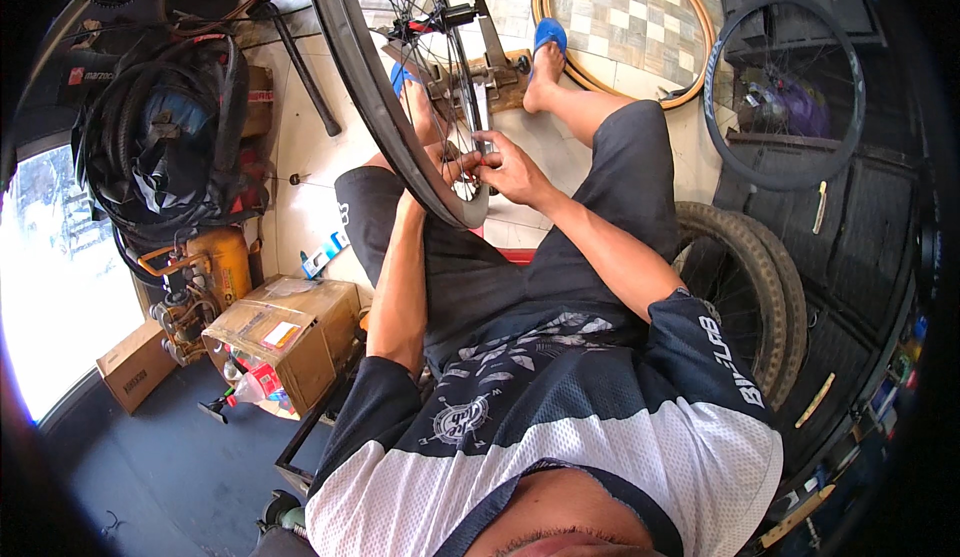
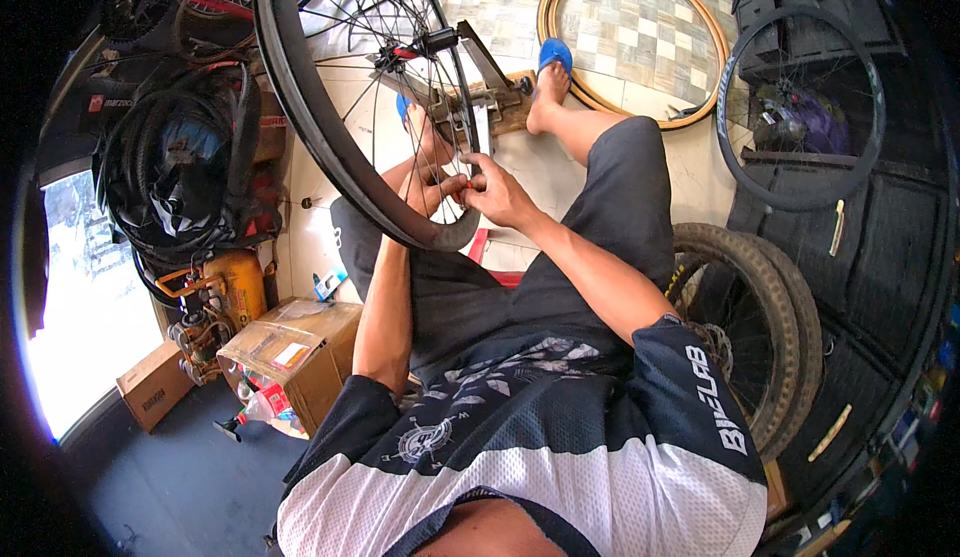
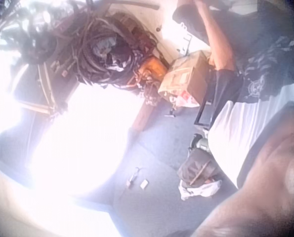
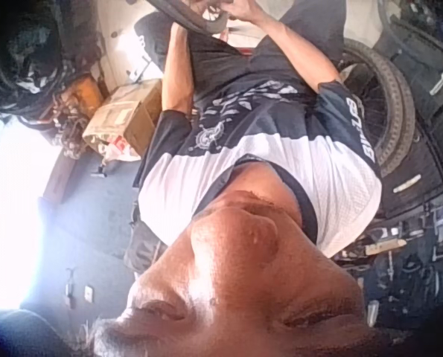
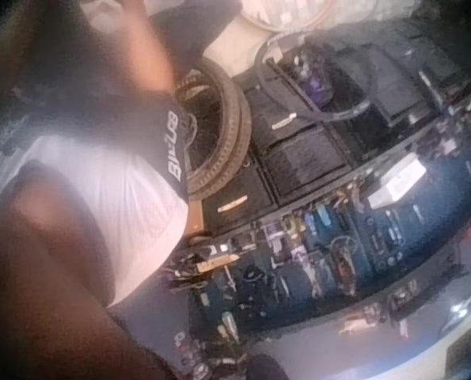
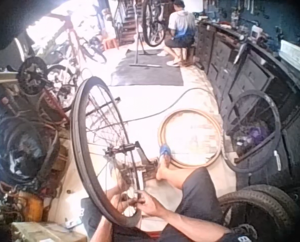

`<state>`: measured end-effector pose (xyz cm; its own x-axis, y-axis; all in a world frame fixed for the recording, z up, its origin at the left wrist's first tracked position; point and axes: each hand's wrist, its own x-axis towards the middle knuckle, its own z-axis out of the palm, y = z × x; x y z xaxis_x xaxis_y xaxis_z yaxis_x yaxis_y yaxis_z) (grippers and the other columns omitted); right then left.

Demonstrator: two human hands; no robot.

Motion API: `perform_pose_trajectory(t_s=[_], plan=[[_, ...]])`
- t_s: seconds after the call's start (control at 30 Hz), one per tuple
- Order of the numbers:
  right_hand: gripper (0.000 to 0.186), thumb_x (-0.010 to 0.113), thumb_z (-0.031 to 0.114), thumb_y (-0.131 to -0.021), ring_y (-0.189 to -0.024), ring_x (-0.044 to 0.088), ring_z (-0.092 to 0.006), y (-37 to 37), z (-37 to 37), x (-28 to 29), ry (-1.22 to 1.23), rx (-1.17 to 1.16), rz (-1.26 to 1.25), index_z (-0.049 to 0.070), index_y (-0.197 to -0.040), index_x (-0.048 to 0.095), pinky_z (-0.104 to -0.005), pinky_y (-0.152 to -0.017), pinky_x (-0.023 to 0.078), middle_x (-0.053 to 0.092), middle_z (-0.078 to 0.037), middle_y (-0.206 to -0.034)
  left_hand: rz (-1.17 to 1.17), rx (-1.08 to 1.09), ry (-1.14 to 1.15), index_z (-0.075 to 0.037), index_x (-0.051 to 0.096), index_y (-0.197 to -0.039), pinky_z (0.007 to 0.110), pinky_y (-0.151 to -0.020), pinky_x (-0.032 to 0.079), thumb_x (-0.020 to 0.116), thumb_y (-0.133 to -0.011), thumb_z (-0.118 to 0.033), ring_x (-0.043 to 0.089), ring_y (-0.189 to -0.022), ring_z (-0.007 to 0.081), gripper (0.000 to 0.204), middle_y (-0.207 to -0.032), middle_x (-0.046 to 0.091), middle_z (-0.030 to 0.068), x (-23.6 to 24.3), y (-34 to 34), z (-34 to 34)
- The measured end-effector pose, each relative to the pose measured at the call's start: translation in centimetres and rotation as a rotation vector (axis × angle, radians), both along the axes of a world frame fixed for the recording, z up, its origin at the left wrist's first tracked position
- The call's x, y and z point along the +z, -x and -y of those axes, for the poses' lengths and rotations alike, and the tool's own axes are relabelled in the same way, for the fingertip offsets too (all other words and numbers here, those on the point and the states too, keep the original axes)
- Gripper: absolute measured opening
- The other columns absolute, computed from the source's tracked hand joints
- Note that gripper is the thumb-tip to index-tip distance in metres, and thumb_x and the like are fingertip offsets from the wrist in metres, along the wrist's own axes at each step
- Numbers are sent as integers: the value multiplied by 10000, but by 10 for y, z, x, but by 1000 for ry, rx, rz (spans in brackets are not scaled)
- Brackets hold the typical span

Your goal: The person sits on the floor and uses a spoke wrench to adjust the tension of spokes on a bicycle wheel mounted in a truing stand. They rotate the wheel and make small adjustments to individual spokes to align the rim.

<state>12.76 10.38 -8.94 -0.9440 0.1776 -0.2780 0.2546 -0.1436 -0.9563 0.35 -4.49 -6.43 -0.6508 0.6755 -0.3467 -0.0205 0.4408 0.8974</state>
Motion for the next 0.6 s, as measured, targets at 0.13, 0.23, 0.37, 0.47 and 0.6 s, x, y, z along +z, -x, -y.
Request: perform_pose_trajectory(t_s=[0.13, 0.23, 0.37, 0.47, 0.6], plan=[[683, 772, 200, -851, -906, 738, -314, -3, 5, 10, -371, -66, -15, -9, -1395, 416, -411, -811, 551, 753, -170, -960, -89, -39, 127, 52, 675, -883, 333, -563, 404, 807, -853, -206, 532, -618, 136, 291, -682, 610, 46, 9, -10, -17], [679, 772, 204, -869, -908, 732, -298, -4, 6, 5, -302, -70, -38, -8, -1406, 416, -401, -829, 546, 749, -169, -969, 41, 59, 7, 29, 695, -812, 326, -560, 399, 792, -892, -260, 538, -625, 117, 315, -645, 587, 26, 14, -10, -20], [611, 720, 165, -942, -944, 703, -216, -9, -7, -5, 146, -4, 24, -25, -1436, 414, -354, -874, 526, 742, -152, -1016, 123, 271, 59, 27, 712, -890, 317, -575, 452, 704, -980, -372, 567, -624, 124, 410, -625, 579, 18, 13, -5, -17], [526, 657, 123, -997, -982, 670, -157, -6, -4, -2, 473, 19, 68, -45, -1441, 430, -312, -901, 505, 732, -134, -1042, -72, 273, -58, 43, 709, -994, 314, -696, 522, 667, -1000, -230, 635, -712, 162, 276, -721, 633, 47, -34, 10, 7], [303, 648, 198, -1031, -891, 632, -88, -9, -17, -5, 487, 139, 140, 9, -1267, 632, -249, -719, 483, 729, -45, -1044, -127, 39, -94, 59, 669, -1125, 297, -805, 524, 624, -967, -47, 643, -848, 163, 195, -899, 683, 63, -31, -1, -9]])
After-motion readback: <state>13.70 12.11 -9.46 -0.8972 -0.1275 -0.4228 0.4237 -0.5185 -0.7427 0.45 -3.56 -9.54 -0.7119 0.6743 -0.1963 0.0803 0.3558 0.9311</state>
